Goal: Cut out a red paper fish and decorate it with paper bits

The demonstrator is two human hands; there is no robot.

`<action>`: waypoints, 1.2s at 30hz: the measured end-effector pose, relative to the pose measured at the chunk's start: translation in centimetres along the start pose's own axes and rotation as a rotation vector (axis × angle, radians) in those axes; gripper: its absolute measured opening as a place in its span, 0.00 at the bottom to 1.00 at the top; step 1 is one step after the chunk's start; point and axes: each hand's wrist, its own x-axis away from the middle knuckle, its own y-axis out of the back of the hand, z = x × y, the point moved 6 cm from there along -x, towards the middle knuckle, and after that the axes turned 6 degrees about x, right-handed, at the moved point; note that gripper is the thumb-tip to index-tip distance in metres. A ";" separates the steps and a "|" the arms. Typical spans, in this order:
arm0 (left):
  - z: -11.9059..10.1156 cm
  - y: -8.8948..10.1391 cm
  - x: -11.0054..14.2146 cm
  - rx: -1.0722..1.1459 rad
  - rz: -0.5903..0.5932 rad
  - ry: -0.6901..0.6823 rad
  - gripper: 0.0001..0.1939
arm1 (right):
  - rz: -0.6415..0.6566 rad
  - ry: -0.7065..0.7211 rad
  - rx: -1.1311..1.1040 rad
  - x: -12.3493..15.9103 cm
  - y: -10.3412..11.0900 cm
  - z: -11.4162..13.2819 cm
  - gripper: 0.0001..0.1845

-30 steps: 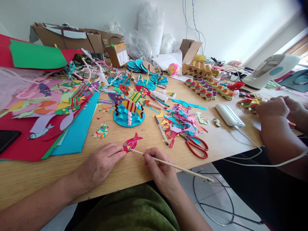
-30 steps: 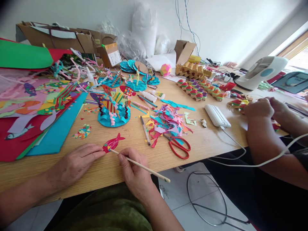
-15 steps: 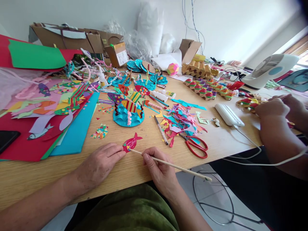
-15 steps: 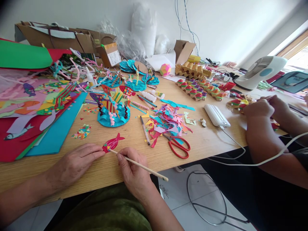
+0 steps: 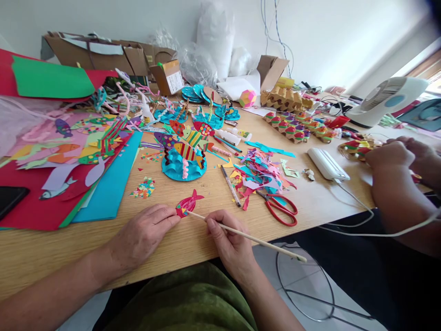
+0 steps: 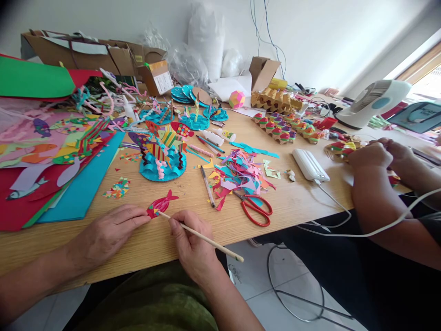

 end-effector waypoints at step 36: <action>0.2 -0.1 0.1 0.036 0.001 0.024 0.19 | 0.016 -0.053 -0.061 0.0 0.1 -0.3 0.11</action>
